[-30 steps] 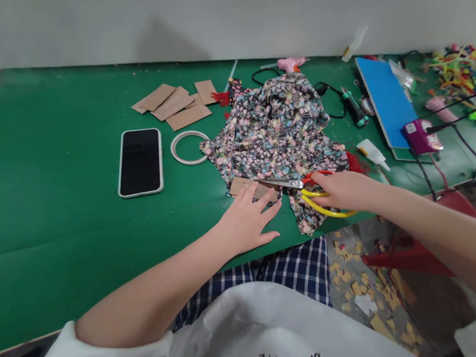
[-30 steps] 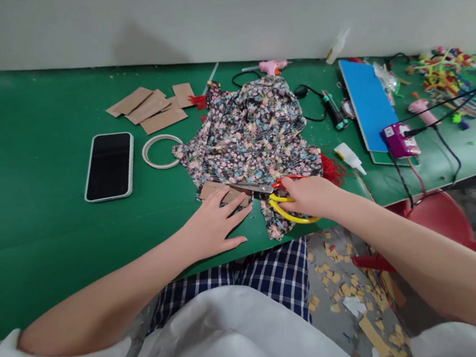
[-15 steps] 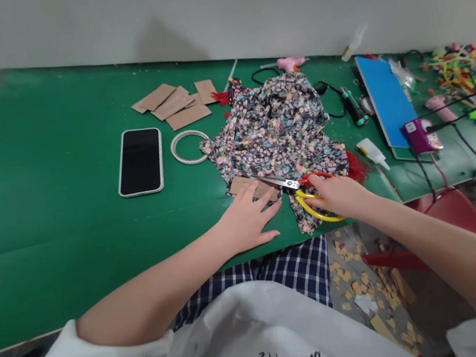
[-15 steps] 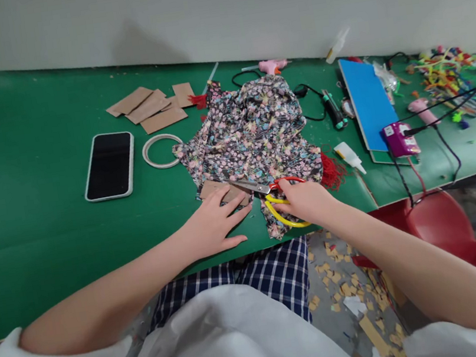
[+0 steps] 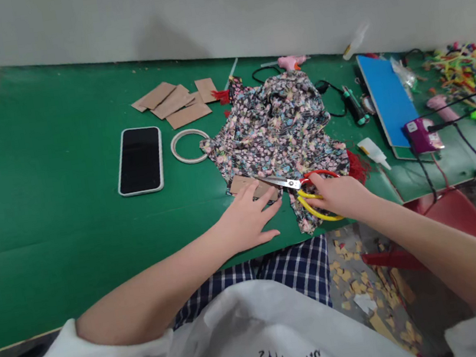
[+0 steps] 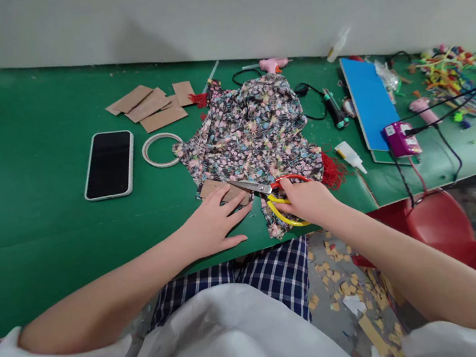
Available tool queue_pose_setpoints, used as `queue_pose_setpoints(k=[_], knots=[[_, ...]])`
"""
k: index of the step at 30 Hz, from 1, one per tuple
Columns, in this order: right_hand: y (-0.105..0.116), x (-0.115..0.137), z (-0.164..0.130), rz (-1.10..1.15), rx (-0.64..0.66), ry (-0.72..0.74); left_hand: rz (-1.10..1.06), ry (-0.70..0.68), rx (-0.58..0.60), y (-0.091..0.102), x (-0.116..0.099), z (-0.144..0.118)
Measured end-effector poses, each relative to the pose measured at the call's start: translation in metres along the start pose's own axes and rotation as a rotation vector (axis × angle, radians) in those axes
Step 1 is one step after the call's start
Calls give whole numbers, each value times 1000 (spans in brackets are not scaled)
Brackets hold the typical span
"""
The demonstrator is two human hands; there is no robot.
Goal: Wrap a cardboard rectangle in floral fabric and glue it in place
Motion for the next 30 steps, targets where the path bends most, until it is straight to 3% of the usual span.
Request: queue_pose_setpoints(k=[21, 27, 30], knots=[[-3, 0, 5, -39, 17, 11, 3, -11, -12, 0, 0, 1], [-2, -8, 10, 101, 91, 35, 2, -8, -5, -1, 0, 0], [4, -13, 9, 233, 196, 25, 10, -9, 6, -1, 0, 0]])
Point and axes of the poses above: each hand's wrist, its own z-axis towards the middle knuckle, its own y-axis out of the back of the hand, x = y × z, the point moved 3 cm from there along z, towards the middle knuckle, and after that the axes turned 8 degrees about z, right-handed, at the moved point
